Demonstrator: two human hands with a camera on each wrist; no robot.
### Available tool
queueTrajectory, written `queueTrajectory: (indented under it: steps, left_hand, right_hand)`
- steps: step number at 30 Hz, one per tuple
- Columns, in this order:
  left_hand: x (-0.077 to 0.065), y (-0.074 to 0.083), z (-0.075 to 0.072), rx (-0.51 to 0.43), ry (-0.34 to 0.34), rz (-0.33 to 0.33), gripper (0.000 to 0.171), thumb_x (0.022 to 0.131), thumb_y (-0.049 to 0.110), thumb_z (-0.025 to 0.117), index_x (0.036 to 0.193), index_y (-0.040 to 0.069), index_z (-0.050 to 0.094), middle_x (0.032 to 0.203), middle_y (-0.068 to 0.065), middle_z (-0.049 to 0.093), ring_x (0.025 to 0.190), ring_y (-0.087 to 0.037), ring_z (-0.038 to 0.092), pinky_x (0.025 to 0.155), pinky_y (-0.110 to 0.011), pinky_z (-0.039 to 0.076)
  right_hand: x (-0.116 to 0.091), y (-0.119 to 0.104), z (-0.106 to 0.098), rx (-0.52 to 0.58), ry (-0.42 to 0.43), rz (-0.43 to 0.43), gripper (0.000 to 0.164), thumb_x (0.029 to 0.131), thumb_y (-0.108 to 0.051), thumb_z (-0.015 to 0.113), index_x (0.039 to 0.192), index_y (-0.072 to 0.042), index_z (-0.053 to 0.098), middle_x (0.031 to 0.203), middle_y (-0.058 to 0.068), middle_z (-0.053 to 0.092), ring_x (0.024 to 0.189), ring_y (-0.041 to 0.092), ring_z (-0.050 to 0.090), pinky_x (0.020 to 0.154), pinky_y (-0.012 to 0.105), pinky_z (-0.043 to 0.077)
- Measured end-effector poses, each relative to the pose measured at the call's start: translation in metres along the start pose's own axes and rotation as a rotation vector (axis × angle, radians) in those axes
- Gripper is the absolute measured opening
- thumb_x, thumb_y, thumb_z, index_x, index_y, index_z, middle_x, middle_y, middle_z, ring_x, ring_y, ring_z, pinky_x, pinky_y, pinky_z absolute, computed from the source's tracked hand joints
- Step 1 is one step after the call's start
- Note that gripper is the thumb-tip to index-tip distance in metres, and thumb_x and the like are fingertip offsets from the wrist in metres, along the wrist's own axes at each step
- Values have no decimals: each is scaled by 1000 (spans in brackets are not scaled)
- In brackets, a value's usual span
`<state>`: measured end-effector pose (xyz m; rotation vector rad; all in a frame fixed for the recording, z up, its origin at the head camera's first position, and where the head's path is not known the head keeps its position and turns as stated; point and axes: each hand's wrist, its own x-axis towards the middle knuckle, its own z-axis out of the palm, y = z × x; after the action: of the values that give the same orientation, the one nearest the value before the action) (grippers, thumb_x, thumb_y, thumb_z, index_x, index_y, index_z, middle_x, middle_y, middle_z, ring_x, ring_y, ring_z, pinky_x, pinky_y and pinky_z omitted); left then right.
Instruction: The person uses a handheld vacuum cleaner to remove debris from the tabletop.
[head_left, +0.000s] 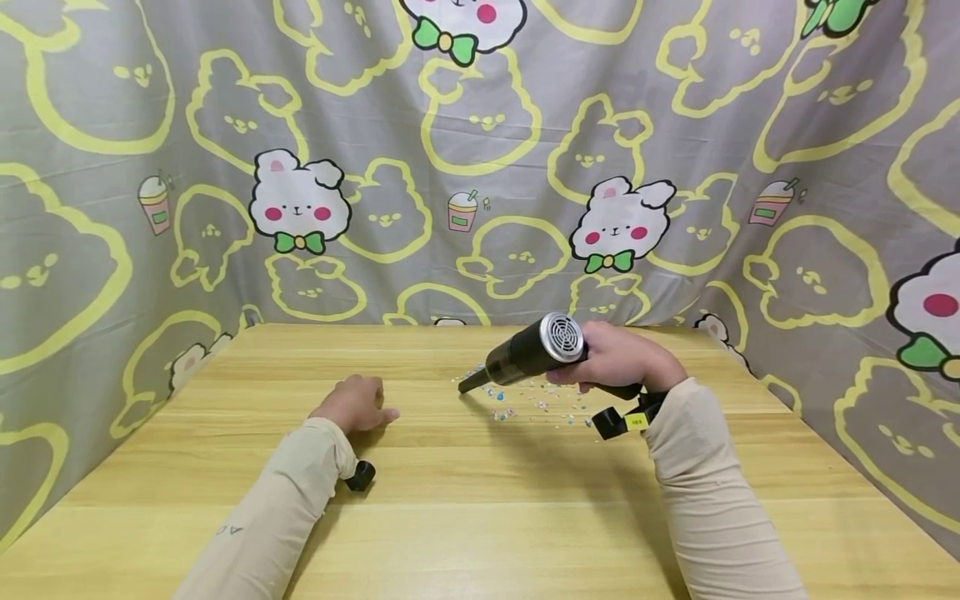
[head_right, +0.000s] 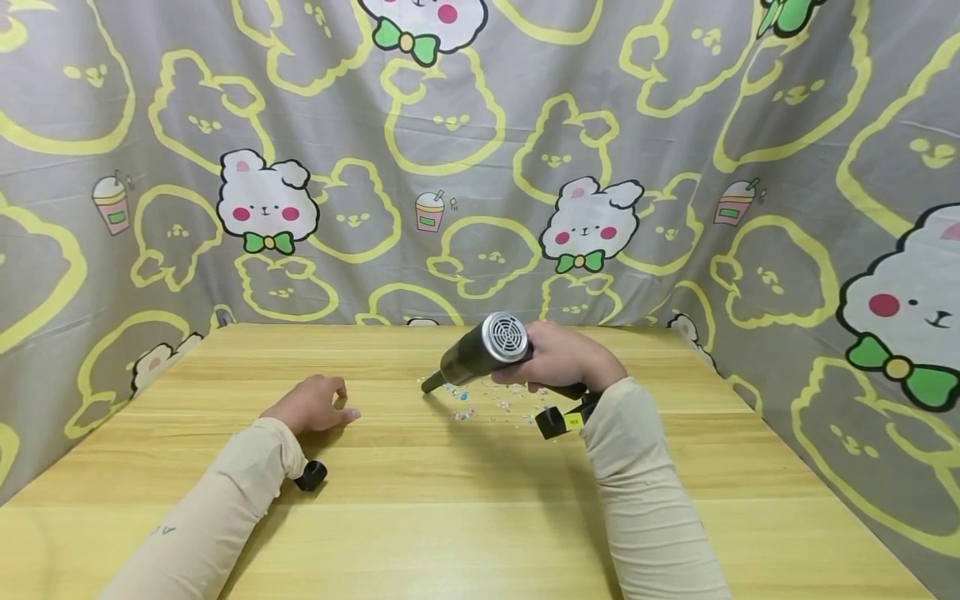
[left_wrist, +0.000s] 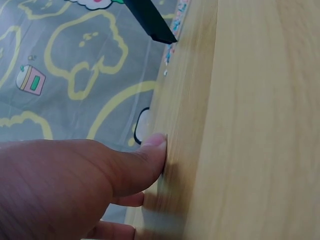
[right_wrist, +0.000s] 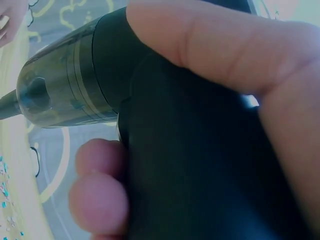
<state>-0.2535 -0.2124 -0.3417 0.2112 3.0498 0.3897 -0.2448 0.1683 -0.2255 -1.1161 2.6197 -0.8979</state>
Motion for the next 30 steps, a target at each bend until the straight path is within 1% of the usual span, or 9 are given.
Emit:
queueTrajectory:
  steps: [6,9,13,16,22,30]
  left_hand:
    - [1,-1,0,12,1,0,43,87,38,67,105,-1,59,104,-19,62,97,-37,57,84,-51,49]
    - [1,-2,0,12,-1,-2,44,87,38,67,105,-1,59,104,-19,62,97,-37,57,84,-51,49]
    - [1,-2,0,14,-2,-6,44,87,38,66,105,-1,59,105,-19,62,97,-37,57,84,-51,49]
    - [0,-1,0,15,0,-7,43,87,38,66,105,-1,59,105,-19,62,97,-37,57,84,-51,49]
    - [-1,1,0,13,0,-14,43,88,37,66,107,-1,58,107,-21,61,100,-40,56,86,-53,48]
    - [-1,1,1,20,7,-16,42,88,39,66,105,1,58,105,-20,61,98,-39,56,84,-52,49]
  right_hand:
    - [1,0,1,-5,4,12,28,82,-23,74,103,-7,65,79,7,66,60,31,64,58,38,55]
    - [1,0,2,-2,7,16,28,82,-22,74,104,-7,65,79,8,67,59,27,63,58,39,55]
    - [3,0,3,-16,12,19,30,82,-24,74,106,-7,64,80,8,67,56,20,62,58,36,54]
    - [4,1,4,-27,17,17,32,82,-25,74,106,-7,64,79,7,67,55,18,62,59,36,54]
    - [5,2,5,-35,22,16,35,82,-27,74,109,-8,62,78,6,67,54,17,62,61,36,54]
    - [6,4,6,-21,26,16,37,82,-28,74,110,-7,61,79,7,66,54,18,62,61,36,54]
